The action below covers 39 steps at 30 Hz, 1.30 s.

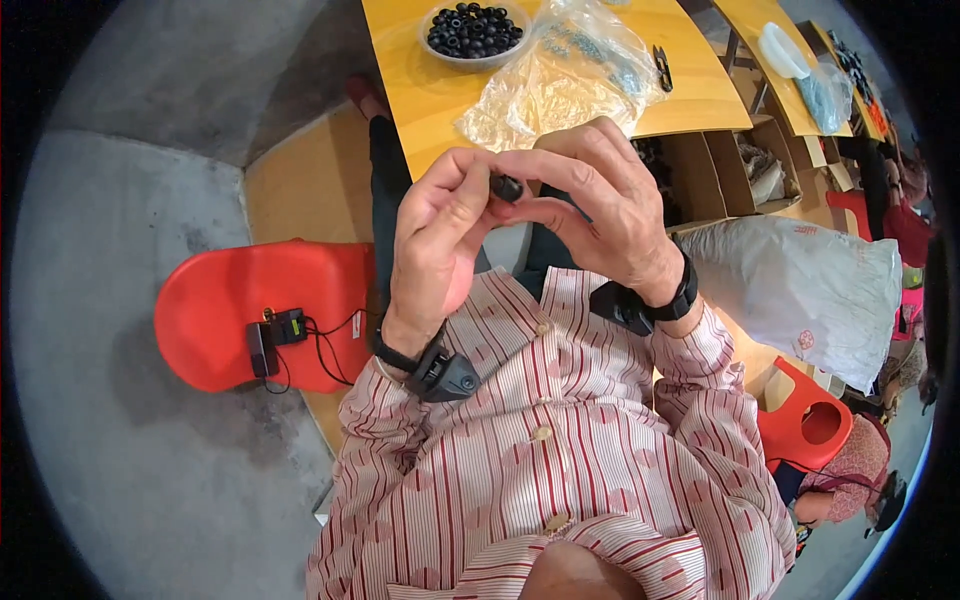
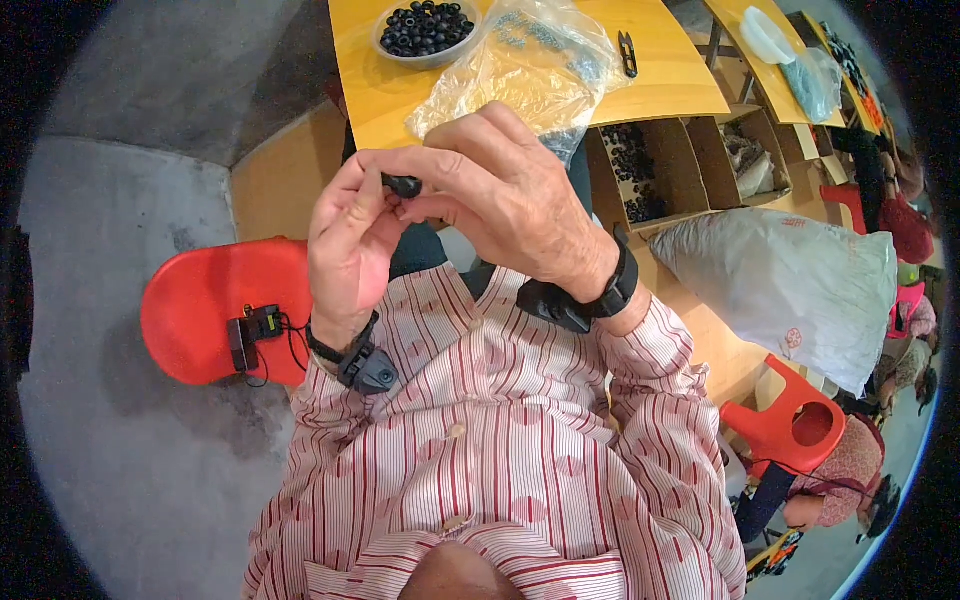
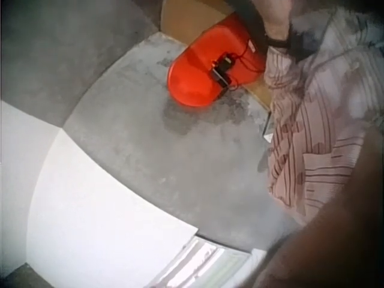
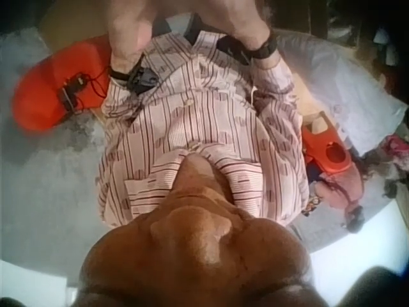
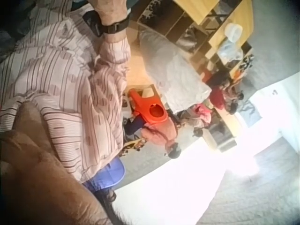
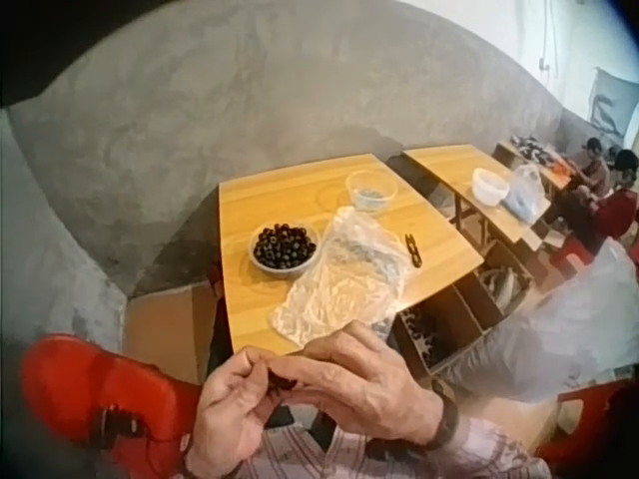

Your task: The person assembles small components by inserting pieces into black plastic plugs by hand, trimming a plug with snips, and continuing to fit parts into additional plugs by hand.

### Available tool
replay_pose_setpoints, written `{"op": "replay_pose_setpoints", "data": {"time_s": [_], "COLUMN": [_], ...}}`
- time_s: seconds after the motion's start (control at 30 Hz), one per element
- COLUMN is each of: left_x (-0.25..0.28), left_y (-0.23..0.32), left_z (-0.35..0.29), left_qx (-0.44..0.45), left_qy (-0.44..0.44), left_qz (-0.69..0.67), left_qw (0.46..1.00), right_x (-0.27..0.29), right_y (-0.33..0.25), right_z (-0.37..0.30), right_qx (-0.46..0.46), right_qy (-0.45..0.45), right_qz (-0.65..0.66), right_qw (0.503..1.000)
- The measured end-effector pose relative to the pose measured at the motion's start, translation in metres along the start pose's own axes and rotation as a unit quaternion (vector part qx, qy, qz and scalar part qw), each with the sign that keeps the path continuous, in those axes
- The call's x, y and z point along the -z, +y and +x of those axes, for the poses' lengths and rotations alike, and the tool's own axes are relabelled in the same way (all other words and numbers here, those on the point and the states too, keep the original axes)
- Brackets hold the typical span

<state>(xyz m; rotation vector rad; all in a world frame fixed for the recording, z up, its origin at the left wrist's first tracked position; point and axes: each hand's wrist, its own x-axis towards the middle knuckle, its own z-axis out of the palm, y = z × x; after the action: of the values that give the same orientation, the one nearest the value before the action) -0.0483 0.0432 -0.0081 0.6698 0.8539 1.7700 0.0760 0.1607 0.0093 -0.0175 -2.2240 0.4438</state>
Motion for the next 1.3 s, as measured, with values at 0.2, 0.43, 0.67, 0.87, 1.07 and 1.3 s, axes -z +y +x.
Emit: {"op": "replay_pose_setpoints", "data": {"time_s": [0.2, 0.43, 0.67, 0.87, 1.07, 1.3], "left_x": [-0.003, 0.0, -0.001, 0.0, -0.004, -0.003], "left_y": [-0.001, -0.004, -0.003, -0.004, 0.005, 0.002], "left_z": [0.002, 0.003, 0.001, 0.001, 0.0, 0.001], "left_qx": [-0.008, -0.005, 0.025, 0.028, 0.067, 0.107], "left_qy": [-0.01, 0.003, 0.008, -0.007, 0.002, 0.005], "left_qz": [0.015, 0.082, 0.034, 0.081, 0.065, 0.03], "left_qw": [1.0, 0.997, 0.999, 0.996, 0.996, 0.994], "right_x": [-0.004, 0.0, 0.003, 0.005, 0.01, 0.009], "right_y": [-0.001, 0.002, 0.002, 0.004, 0.004, 0.005], "right_z": [0.005, 0.002, -0.003, -0.006, -0.007, -0.012], "right_qx": [-0.027, -0.024, -0.038, -0.022, -0.022, -0.025], "right_qy": [-0.02, -0.009, -0.015, -0.018, -0.024, -0.041], "right_qz": [0.054, 0.044, 0.062, 0.044, 0.021, 0.023], "right_qw": [0.998, 0.999, 0.997, 0.999, 0.999, 0.999]}}
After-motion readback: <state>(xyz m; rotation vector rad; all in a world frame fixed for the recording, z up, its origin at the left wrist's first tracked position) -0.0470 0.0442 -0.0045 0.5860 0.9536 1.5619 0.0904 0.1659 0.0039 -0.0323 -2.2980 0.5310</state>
